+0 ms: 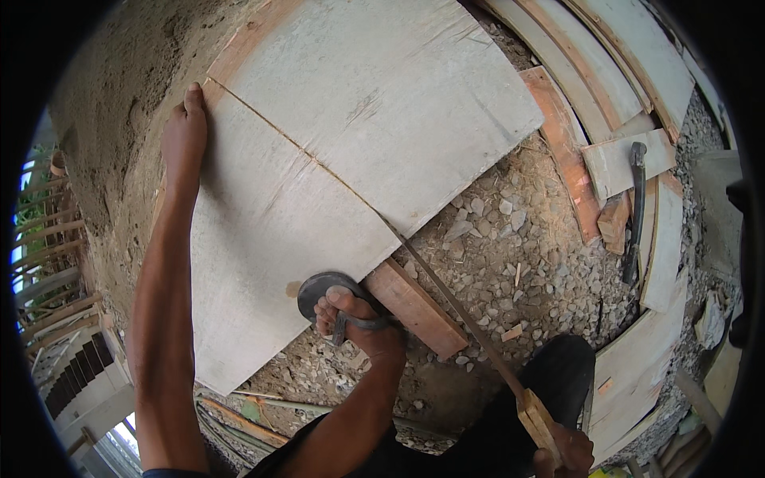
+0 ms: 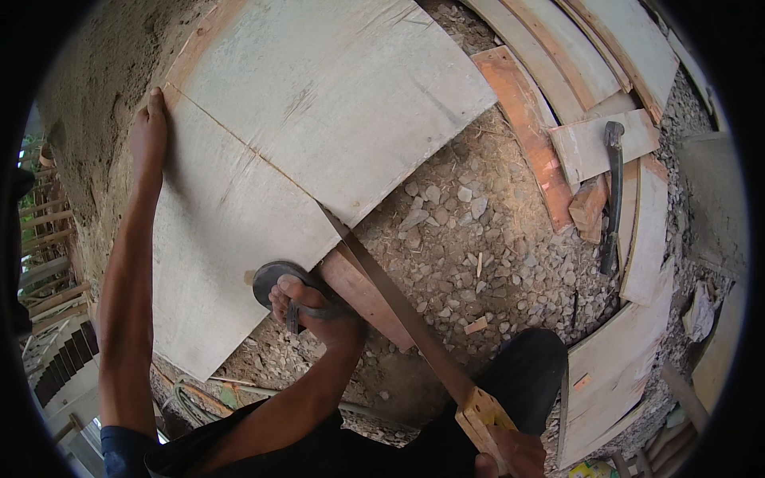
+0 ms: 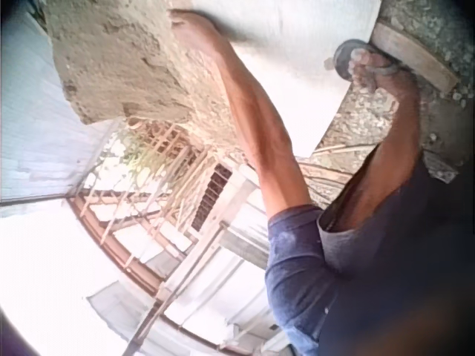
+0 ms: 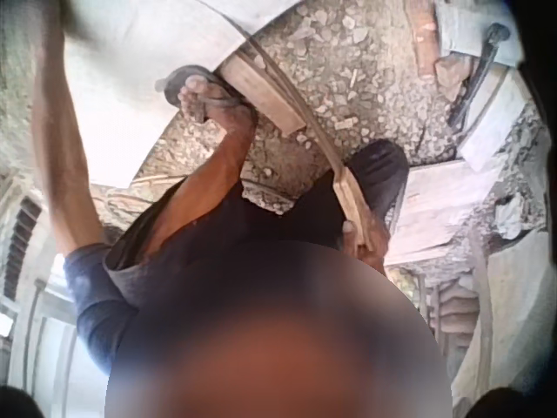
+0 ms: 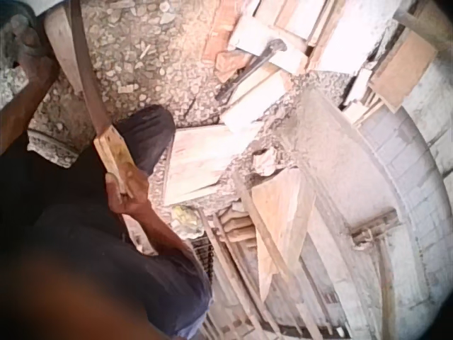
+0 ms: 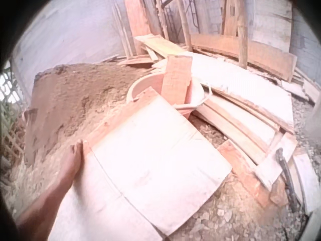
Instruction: The person measures a large sheet of plywood with a tape measure, marks a cut line with a pencil, and then uses a hand saw to cut the sheet along the marked line. The cut piece is separated and set aside.
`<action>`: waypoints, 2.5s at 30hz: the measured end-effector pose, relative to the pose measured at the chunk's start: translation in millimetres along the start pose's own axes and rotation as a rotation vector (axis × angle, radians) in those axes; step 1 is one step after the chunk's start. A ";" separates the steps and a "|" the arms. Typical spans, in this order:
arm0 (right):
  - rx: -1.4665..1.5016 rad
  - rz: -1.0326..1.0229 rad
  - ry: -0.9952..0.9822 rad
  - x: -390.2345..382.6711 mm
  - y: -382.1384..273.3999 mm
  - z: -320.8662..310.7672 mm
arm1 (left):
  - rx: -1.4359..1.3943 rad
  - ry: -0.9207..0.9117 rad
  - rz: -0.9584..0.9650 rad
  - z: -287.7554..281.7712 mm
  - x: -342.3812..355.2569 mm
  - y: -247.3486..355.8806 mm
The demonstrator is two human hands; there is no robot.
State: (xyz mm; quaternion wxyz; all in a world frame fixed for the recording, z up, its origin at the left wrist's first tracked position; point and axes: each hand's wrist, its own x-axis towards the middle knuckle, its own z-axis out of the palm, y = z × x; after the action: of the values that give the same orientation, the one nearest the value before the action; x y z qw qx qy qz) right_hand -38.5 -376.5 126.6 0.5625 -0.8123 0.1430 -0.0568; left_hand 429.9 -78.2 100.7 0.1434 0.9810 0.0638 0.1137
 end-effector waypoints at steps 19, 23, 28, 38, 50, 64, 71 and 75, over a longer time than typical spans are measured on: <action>-0.093 -0.259 -0.224 35.9 71.0 59.2 | 0.079 0.052 0.108 -4.7 9.9 -4.7; 0.264 -0.243 0.049 32.2 134.9 104.7 | -0.004 -0.009 0.048 -19.9 -1.6 2.5; 0.177 -0.214 -0.064 33.3 131.0 91.8 | 0.015 0.050 0.054 -21.1 -1.9 12.0; 0.086 -0.108 -0.130 23.5 15.6 56.6 | 0.063 -0.158 0.039 -0.9 -3.6 4.0; 0.372 -0.260 -0.060 11.3 63.5 79.8 | 0.053 -0.227 -0.021 4.8 19.3 -4.6; 0.017 0.074 -0.307 11.0 -34.4 -11.6 | -0.012 -0.194 0.048 -21.5 -10.7 16.3; -0.054 -0.182 -0.223 18.4 83.8 70.5 | -0.004 -0.091 0.102 -13.2 -11.0 11.9; 0.189 -0.362 0.065 35.1 108.8 106.0 | -0.056 -0.153 0.085 -23.7 -12.6 13.0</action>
State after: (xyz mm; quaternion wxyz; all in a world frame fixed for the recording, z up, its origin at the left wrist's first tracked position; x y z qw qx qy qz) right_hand 3.4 -327.2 -15.2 0.6121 -0.7660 0.0070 -0.1963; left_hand 413.2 -86.2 124.1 0.1701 0.9843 0.0080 0.0462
